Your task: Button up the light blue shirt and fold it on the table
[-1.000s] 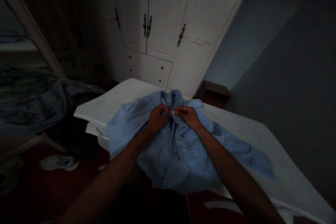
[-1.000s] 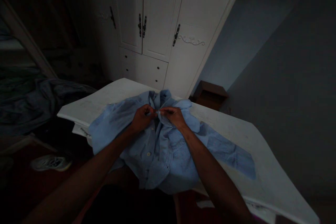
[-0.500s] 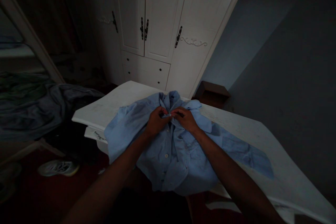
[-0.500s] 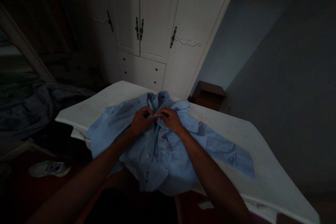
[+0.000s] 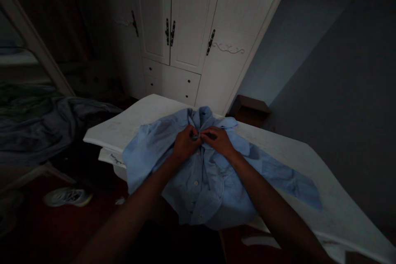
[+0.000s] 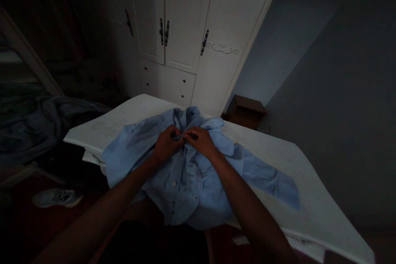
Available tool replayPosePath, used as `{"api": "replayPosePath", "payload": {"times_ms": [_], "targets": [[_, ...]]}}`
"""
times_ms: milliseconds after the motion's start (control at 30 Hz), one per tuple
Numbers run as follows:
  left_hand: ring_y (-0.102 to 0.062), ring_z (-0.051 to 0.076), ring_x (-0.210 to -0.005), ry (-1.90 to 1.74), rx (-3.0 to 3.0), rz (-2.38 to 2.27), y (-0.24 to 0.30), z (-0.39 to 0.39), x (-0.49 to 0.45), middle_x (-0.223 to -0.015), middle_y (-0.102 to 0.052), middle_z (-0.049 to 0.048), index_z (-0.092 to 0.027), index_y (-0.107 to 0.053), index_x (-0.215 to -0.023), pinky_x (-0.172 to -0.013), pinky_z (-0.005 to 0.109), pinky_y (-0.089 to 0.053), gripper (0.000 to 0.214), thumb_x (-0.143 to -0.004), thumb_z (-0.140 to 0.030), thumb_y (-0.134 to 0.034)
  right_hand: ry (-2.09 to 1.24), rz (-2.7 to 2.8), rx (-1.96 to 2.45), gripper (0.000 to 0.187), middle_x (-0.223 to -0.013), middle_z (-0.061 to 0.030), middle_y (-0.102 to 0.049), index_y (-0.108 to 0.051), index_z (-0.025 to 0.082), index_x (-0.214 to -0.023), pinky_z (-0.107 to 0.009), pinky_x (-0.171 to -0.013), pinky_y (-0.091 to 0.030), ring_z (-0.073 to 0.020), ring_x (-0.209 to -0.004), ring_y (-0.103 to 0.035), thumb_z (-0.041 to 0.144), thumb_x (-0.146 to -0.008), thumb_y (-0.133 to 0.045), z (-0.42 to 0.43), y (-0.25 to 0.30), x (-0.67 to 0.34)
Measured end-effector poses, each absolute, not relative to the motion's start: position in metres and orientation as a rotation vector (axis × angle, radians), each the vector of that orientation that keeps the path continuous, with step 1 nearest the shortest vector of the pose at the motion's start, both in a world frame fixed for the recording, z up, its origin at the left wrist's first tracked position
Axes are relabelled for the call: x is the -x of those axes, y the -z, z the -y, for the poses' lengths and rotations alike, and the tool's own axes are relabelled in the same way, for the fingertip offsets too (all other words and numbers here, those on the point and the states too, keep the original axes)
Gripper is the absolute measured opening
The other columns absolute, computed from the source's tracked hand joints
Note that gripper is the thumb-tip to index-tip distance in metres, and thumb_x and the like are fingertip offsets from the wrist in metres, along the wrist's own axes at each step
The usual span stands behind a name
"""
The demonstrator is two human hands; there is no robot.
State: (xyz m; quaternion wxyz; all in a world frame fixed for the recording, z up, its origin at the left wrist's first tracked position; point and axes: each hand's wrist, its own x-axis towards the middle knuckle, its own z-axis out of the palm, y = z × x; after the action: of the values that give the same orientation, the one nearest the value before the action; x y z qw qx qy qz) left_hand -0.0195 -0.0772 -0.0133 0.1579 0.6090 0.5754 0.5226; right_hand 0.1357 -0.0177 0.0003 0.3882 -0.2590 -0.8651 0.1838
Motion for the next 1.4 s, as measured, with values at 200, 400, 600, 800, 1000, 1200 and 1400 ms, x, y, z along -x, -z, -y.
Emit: {"api": "replayPosePath", "payload": {"times_ms": [200, 400, 600, 800, 1000, 1200, 1400], "targets": [[-0.055, 0.013, -0.065, -1.433, -1.818, -1.686, 0.0140, 0.0773, 0.0190, -0.071, -0.059, -0.0036, -0.022, -0.048, -0.075, -0.063, 0.024, -0.040, 0.016, -0.072, -0.020, -0.063, -0.357, 2.306, 0.669, 0.012, -0.083, -0.0042, -0.073, -0.074, 0.022, -0.084, -0.029, -0.073, -0.051, -0.0164, -0.077, -0.067, 0.025, -0.087, -0.063, 0.0198, -0.0061, -0.1378], [-0.055, 0.015, -0.067, -1.334, -1.883, -1.735, 0.0137, 0.0782, 0.0185, -0.071, -0.058, -0.0028, -0.022, -0.047, -0.075, -0.066, 0.026, -0.041, 0.017, -0.072, -0.016, -0.062, -0.403, 2.348, 0.741, 0.013, -0.083, -0.0039, -0.073, -0.075, 0.021, -0.081, -0.027, -0.072, -0.051, -0.0159, -0.076, -0.068, 0.025, -0.086, -0.064, 0.0198, -0.0054, -0.1381], [-0.056, 0.018, -0.069, -1.323, -1.950, -1.712, 0.0122, 0.0787, 0.0186, -0.072, -0.058, -0.0013, -0.023, -0.046, -0.074, -0.068, 0.028, -0.041, 0.017, -0.072, -0.016, -0.061, -0.461, 2.312, 0.774, 0.013, -0.079, -0.0034, -0.073, -0.075, 0.021, -0.078, -0.027, -0.068, -0.050, -0.0167, -0.073, -0.068, 0.027, -0.085, -0.066, 0.0206, -0.0040, -0.1370], [-0.057, 0.016, -0.068, -1.357, -1.898, -1.711, 0.0120, 0.0781, 0.0194, -0.071, -0.059, -0.0022, -0.023, -0.050, -0.074, -0.067, 0.027, -0.041, 0.014, -0.071, -0.015, -0.061, -0.419, 2.326, 0.805, 0.011, -0.079, -0.0029, -0.074, -0.076, 0.023, -0.080, -0.027, -0.067, -0.049, -0.0163, -0.072, -0.068, 0.023, -0.083, -0.066, 0.0222, -0.0049, -0.1351], [-0.059, 0.016, -0.068, -1.409, -1.793, -1.669, 0.0141, 0.0758, 0.0217, -0.072, -0.061, -0.0017, -0.022, -0.051, -0.075, -0.064, 0.026, -0.040, 0.014, -0.071, -0.018, -0.063, -0.383, 2.325, 0.821, 0.012, -0.077, -0.0037, -0.074, -0.076, 0.021, -0.078, -0.027, -0.066, -0.048, -0.0170, -0.071, -0.068, 0.022, -0.083, -0.065, 0.0184, -0.0013, -0.1366], [-0.058, 0.015, -0.069, -1.413, -1.809, -1.604, 0.0129, 0.0765, 0.0219, -0.073, -0.061, -0.0017, -0.022, -0.051, -0.076, -0.065, 0.026, -0.042, 0.012, -0.073, -0.020, -0.063, -0.446, 2.334, 0.780, 0.014, -0.080, -0.0029, -0.074, -0.076, 0.022, -0.080, -0.026, -0.066, -0.048, -0.0156, -0.072, -0.068, 0.027, -0.086, -0.064, 0.0176, -0.0022, -0.1391], [-0.058, 0.015, -0.070, -1.401, -1.816, -1.551, 0.0153, 0.0756, 0.0224, -0.074, -0.060, -0.0021, -0.021, -0.051, -0.078, -0.066, 0.025, -0.044, 0.014, -0.069, -0.014, -0.060, -0.385, 2.378, 0.767, 0.017, -0.076, -0.0030, -0.072, -0.075, 0.021, -0.076, -0.025, -0.063, -0.045, -0.0144, -0.068, -0.065, 0.024, -0.087, -0.062, 0.0186, -0.0026, -0.1390]]}}
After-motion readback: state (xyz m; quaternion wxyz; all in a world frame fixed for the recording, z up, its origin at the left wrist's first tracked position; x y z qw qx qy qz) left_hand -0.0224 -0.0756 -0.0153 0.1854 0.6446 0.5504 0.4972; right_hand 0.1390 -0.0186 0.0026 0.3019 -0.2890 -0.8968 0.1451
